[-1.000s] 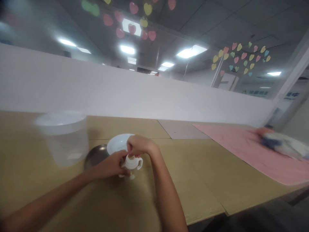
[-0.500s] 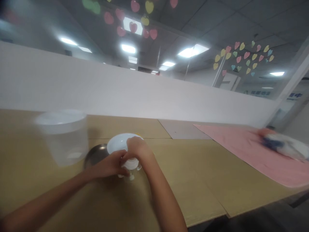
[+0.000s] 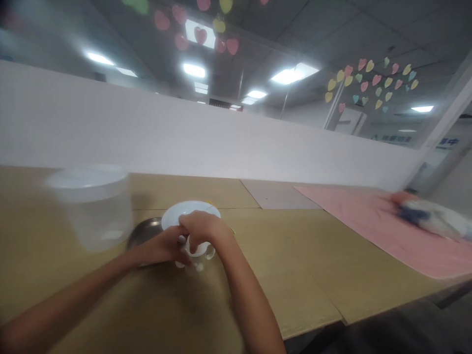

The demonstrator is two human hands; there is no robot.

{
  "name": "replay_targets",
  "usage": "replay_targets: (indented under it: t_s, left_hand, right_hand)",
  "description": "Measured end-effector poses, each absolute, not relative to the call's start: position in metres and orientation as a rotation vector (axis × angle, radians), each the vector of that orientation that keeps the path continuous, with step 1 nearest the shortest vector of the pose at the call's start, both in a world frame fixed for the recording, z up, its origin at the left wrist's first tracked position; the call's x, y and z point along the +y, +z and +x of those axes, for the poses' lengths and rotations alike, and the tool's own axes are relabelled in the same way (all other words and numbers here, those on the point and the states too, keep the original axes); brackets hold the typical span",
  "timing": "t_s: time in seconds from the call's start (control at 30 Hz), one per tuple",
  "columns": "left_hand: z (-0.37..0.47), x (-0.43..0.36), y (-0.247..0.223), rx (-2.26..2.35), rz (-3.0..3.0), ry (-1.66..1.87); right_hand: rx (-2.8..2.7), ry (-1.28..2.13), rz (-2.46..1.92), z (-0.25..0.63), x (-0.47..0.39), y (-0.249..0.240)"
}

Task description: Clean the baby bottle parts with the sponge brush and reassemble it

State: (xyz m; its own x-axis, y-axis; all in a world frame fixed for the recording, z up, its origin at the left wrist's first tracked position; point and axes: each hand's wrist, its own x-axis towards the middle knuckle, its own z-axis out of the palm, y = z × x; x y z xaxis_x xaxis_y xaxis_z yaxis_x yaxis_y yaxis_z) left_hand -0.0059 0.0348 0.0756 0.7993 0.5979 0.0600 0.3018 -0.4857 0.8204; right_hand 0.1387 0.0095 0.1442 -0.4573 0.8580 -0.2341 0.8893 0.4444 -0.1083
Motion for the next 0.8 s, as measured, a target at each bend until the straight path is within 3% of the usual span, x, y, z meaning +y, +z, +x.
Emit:
replay_targets:
  t_s: [0.23,0.47,0.8]
  left_hand:
    - [-0.004,0.036,0.073,0.584,2.109,0.459]
    - [-0.004,0.036,0.071,0.715,2.109,0.427]
    - [-0.005,0.034,0.073,0.638,2.132,0.454]
  right_hand:
    - [2.475,-0.269,1.962,0.143,0.003,0.153]
    - [2.694,-0.12,1.697,0.152,0.001,0.152]
    - [2.861,-0.26,1.591,0.158,0.002,0.16]
